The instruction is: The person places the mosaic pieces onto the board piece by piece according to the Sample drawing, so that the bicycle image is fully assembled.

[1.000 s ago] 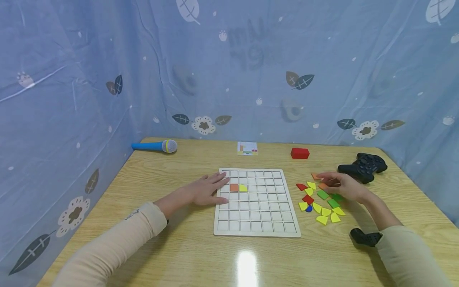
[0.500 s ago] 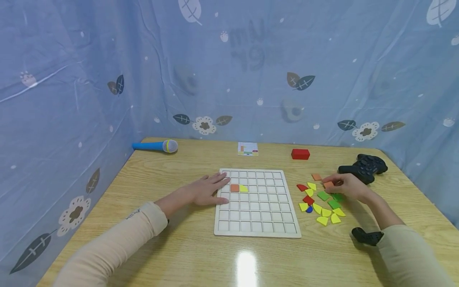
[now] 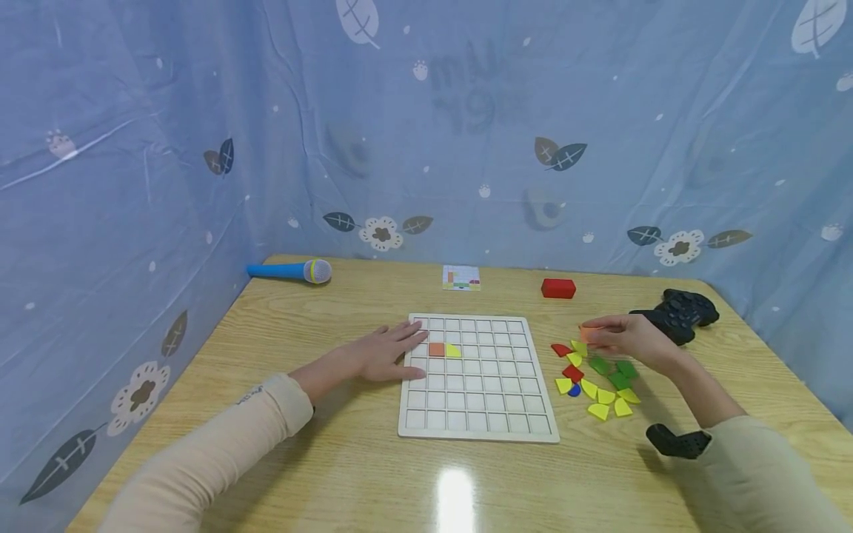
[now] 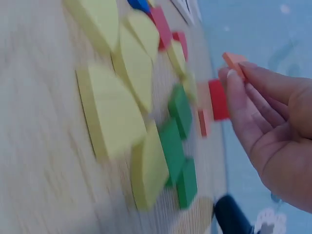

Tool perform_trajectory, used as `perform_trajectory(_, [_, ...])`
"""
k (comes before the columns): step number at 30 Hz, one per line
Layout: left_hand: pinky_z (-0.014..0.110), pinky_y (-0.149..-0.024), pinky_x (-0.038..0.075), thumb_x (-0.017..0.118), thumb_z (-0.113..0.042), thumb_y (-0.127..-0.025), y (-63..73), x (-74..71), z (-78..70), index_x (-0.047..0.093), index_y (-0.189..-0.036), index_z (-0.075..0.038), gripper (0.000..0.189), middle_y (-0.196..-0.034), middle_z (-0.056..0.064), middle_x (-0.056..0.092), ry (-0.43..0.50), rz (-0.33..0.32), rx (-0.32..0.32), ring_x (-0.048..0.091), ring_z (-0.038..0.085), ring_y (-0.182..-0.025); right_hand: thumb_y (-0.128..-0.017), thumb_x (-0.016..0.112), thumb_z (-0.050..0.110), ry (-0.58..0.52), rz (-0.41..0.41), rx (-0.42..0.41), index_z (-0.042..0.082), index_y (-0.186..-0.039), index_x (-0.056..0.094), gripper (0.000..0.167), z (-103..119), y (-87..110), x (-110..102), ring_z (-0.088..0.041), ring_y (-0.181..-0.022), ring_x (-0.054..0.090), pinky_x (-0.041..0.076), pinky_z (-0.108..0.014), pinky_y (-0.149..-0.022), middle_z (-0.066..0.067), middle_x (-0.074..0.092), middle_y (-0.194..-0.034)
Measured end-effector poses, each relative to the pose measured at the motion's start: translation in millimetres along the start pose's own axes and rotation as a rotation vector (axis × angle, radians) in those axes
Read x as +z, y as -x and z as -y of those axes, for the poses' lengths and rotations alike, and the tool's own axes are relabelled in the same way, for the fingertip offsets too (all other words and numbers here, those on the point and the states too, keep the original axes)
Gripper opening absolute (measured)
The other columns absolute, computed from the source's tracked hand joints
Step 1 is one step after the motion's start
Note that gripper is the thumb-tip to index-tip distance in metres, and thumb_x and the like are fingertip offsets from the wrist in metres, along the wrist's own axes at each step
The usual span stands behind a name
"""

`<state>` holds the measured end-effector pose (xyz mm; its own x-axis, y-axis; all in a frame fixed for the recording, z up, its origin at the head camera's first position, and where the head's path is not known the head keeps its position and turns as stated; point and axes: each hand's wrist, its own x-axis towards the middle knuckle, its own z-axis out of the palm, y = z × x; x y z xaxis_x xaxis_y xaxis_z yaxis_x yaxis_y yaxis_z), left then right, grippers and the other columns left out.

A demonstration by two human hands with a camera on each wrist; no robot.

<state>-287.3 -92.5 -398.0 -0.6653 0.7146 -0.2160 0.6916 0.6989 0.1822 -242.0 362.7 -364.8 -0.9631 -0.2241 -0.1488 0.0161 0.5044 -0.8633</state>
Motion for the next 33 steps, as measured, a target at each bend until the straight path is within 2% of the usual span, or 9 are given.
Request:
perform_trajectory(3, [0.047,-0.114,0.008,0.034,-0.068,-0.092,0.1,-0.2,0.1,0.008,-0.155,-0.021,0.083,-0.159,0.002,0.001,-0.001,0.002,0.002,0.0,0.02,-0.144,-0.096,0.059,0.012,-0.075,0.015,0.013,-0.016,-0.134,0.043,0.05,6.7,-3.0,11.2,-0.023,-0.098,0.065,0.053,-0.038,-0.083,-0.02,0.063,-0.115])
perform_trajectory(8, [0.046,-0.114,0.008,0.034,-0.068,-0.092,0.0,-0.5,-0.1,0.007,-0.155,-0.021,0.083,-0.159,0.002,0.0,0.005,0.009,0.003,0.0,0.02,-0.144,-0.095,0.061,0.015,-0.083,0.046,0.044,-0.013,-0.132,0.047,0.048,17.1,-8.5,33.2,-0.02,-0.096,0.065,0.053,-0.036,-0.082,-0.015,0.065,-0.113])
perform_trajectory(11, [0.046,-0.114,0.008,0.034,-0.068,-0.092,-0.1,-1.2,-0.3,0.007,-0.155,-0.021,0.084,-0.159,0.002,0.0,0.004,0.008,0.002,0.0,0.02,-0.144,-0.095,0.06,0.012,-0.092,0.074,0.052,-0.012,-0.13,0.05,0.043,25.2,-11.6,48.1,-0.021,-0.092,0.065,0.054,-0.035,-0.081,-0.013,0.067,-0.107])
perform_trajectory(18, [0.046,-0.114,0.008,0.034,-0.068,-0.092,0.9,-1.6,-1.1,0.008,-0.155,-0.02,0.083,-0.159,0.002,0.0,0.001,0.011,-0.006,0.0,0.02,-0.144,-0.094,0.06,0.005,-0.19,0.146,0.079,-0.01,-0.127,0.055,0.037,44.5,-18.4,83.1,-0.024,-0.091,0.066,0.054,-0.036,-0.081,-0.011,0.065,-0.104])
perform_trajectory(25, [0.046,-0.114,0.008,0.035,-0.067,-0.093,2.0,-2.0,-3.5,0.008,-0.155,-0.02,0.083,-0.159,0.002,0.0,0.003,0.015,-0.01,0.0,0.021,-0.144,-0.091,0.064,0.005,-0.185,0.166,0.054,-0.009,-0.119,0.062,0.031,55.8,-26.3,115.4,-0.021,-0.082,0.068,0.056,-0.033,-0.075,-0.01,0.067,-0.093])
perform_trajectory(33, [0.046,-0.114,0.008,0.036,-0.067,-0.093,1.8,-3.9,-4.9,0.008,-0.155,-0.02,0.083,-0.159,0.001,0.0,-0.004,0.019,-0.012,0.0,0.021,-0.144,-0.091,0.064,0.004,-0.187,0.187,0.07,-0.005,-0.116,0.064,0.026,71.3,-40.8,149.3,-0.019,-0.078,0.067,0.056,-0.031,-0.072,-0.011,0.067,-0.092])
